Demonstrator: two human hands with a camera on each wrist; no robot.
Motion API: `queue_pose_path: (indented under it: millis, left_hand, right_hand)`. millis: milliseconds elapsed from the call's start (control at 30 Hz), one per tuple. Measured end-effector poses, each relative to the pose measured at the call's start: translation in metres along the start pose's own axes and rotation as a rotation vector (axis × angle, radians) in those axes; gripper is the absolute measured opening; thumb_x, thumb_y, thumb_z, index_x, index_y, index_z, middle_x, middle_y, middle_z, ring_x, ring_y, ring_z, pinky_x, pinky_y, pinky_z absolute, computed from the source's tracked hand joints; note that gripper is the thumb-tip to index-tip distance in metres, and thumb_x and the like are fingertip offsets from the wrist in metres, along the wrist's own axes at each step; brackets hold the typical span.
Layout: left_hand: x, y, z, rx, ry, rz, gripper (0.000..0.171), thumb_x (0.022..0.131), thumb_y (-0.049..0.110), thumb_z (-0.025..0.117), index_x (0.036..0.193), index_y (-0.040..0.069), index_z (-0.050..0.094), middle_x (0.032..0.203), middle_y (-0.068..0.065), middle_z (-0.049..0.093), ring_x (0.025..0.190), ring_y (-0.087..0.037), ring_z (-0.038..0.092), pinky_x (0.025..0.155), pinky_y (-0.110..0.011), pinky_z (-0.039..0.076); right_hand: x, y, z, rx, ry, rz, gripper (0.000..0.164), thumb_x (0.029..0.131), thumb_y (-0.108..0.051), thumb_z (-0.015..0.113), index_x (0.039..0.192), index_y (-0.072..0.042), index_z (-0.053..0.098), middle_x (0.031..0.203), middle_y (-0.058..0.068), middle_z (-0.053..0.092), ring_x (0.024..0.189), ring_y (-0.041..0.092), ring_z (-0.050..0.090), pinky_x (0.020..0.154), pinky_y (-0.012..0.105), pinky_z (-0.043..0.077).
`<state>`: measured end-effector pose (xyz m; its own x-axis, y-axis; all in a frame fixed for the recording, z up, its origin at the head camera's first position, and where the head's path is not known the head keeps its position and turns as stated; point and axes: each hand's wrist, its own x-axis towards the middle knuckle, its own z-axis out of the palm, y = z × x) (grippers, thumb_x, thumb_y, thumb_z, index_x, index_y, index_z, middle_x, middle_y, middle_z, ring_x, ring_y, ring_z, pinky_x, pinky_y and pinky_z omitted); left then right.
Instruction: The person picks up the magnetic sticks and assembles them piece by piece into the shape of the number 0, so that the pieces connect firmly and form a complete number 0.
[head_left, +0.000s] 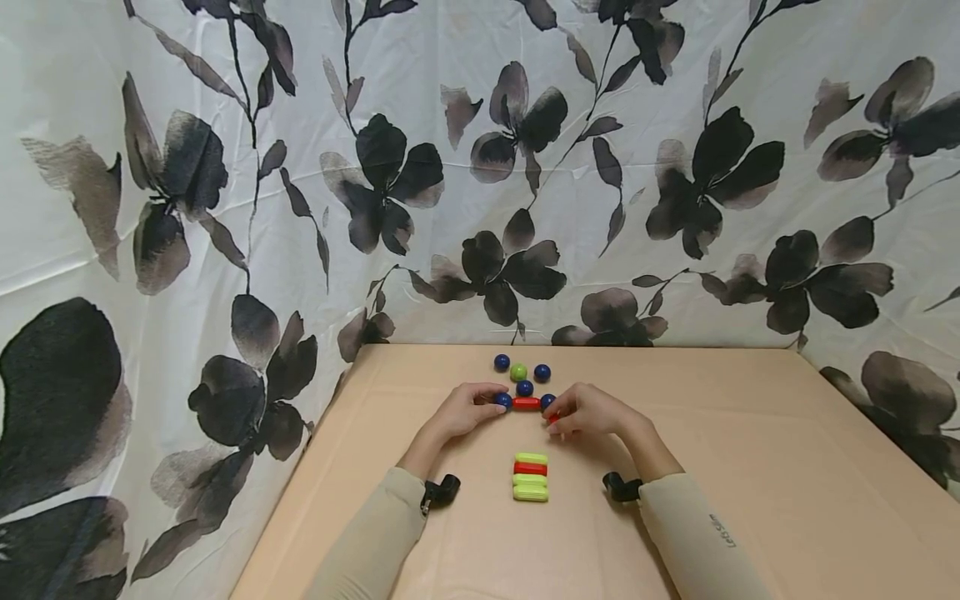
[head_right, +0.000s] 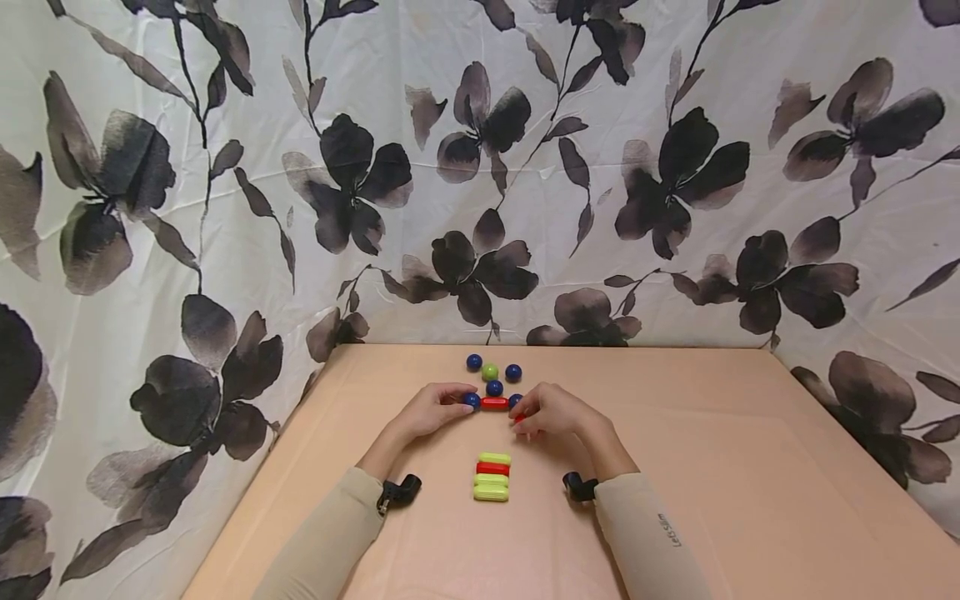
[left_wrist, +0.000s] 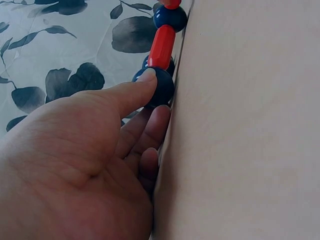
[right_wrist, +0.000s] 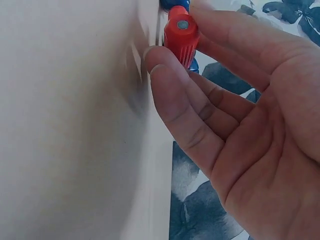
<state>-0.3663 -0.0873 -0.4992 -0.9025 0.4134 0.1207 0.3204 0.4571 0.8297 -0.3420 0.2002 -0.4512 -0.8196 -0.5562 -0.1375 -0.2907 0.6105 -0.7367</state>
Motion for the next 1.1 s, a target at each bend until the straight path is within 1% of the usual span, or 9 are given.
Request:
queue_pose_path:
  millis: [167,367,500,567,633,700,833,967,1100]
  left_hand:
    - [0.001,0.0,0.0,0.0,-0.003,-0.002,0.037,0.099,0.022,0.073,0.135,0.015,0.071,0.117,-0.001,0.074,0.098,-0.016,0.061,0.093,-0.036,0.05]
    - [0.002,0.002,-0.002,0.007,-0.005,0.003,0.038,0.098,0.022,0.074,0.135,0.015,0.071,0.116,-0.001,0.074,0.098,-0.016,0.061,0.091,-0.034,0.049]
    - [0.002,0.002,-0.002,0.009,-0.008,0.006,0.038,0.098,0.022,0.074,0.135,0.015,0.071,0.117,-0.001,0.074,0.099,-0.016,0.061,0.093,-0.035,0.05]
    - [0.002,0.001,-0.002,0.01,-0.007,0.004,0.038,0.098,0.022,0.074,0.135,0.015,0.071,0.117,-0.001,0.074,0.1,-0.016,0.062,0.094,-0.036,0.05]
    - [0.002,0.0,-0.002,0.006,-0.004,0.005,0.038,0.098,0.021,0.074,0.135,0.014,0.071,0.118,-0.002,0.074,0.1,-0.016,0.063,0.094,-0.036,0.051]
    - [0.001,-0.001,-0.002,-0.002,-0.003,0.002,0.038,0.097,0.021,0.075,0.135,0.015,0.071,0.118,-0.002,0.075,0.101,-0.016,0.063,0.094,-0.036,0.051]
    - [0.0,-0.001,-0.002,-0.016,-0.008,0.002,0.039,0.096,0.022,0.076,0.135,0.015,0.071,0.118,-0.002,0.075,0.1,-0.016,0.063,0.092,-0.036,0.051]
    - [0.002,-0.002,-0.002,-0.014,-0.005,0.003,0.039,0.096,0.023,0.076,0.135,0.017,0.072,0.118,-0.001,0.075,0.098,-0.016,0.061,0.09,-0.036,0.05]
    - [0.002,-0.002,-0.002,-0.004,-0.001,0.003,0.039,0.096,0.024,0.077,0.135,0.018,0.072,0.118,0.0,0.075,0.098,-0.017,0.06,0.09,-0.036,0.049]
  right_hand:
    - [-0.002,-0.001,-0.004,0.008,0.05,0.009,0.021,0.095,-0.017,0.077,0.113,-0.008,0.081,0.086,0.006,0.078,0.069,0.029,0.068,0.067,0.035,0.059]
    - [-0.003,-0.001,-0.008,-0.002,0.25,0.019,0.017,0.096,-0.016,0.075,0.111,-0.009,0.081,0.09,0.008,0.075,0.059,0.025,0.063,0.055,0.031,0.056]
    - [0.001,0.001,-0.009,-0.005,0.361,0.001,0.021,0.097,-0.012,0.073,0.116,-0.007,0.078,0.098,0.01,0.072,0.065,0.022,0.061,0.056,0.031,0.055]
    - [0.005,0.004,-0.008,0.029,0.367,-0.012,0.023,0.097,-0.011,0.073,0.119,-0.005,0.077,0.104,0.01,0.072,0.071,0.023,0.061,0.058,0.032,0.056]
    - [0.01,0.008,-0.006,0.098,0.345,-0.014,0.024,0.097,-0.011,0.072,0.12,-0.006,0.077,0.111,0.01,0.073,0.074,0.024,0.06,0.06,0.032,0.056]
    - [0.015,0.013,-0.002,0.183,0.308,-0.006,0.024,0.097,-0.01,0.073,0.12,-0.005,0.077,0.116,0.011,0.073,0.073,0.025,0.06,0.06,0.031,0.056]
    - [0.021,0.022,0.006,0.301,0.251,0.008,0.024,0.096,-0.008,0.074,0.119,-0.002,0.077,0.114,0.013,0.072,0.066,0.024,0.059,0.058,0.028,0.053]
    - [0.025,0.031,0.011,0.304,0.253,0.001,0.026,0.095,-0.009,0.075,0.12,-0.001,0.076,0.107,0.012,0.07,0.063,0.021,0.055,0.056,0.026,0.05]
    - [0.027,0.034,0.013,0.284,0.276,0.002,0.027,0.095,-0.012,0.076,0.12,-0.004,0.077,0.107,0.01,0.069,0.068,0.021,0.053,0.056,0.024,0.046]
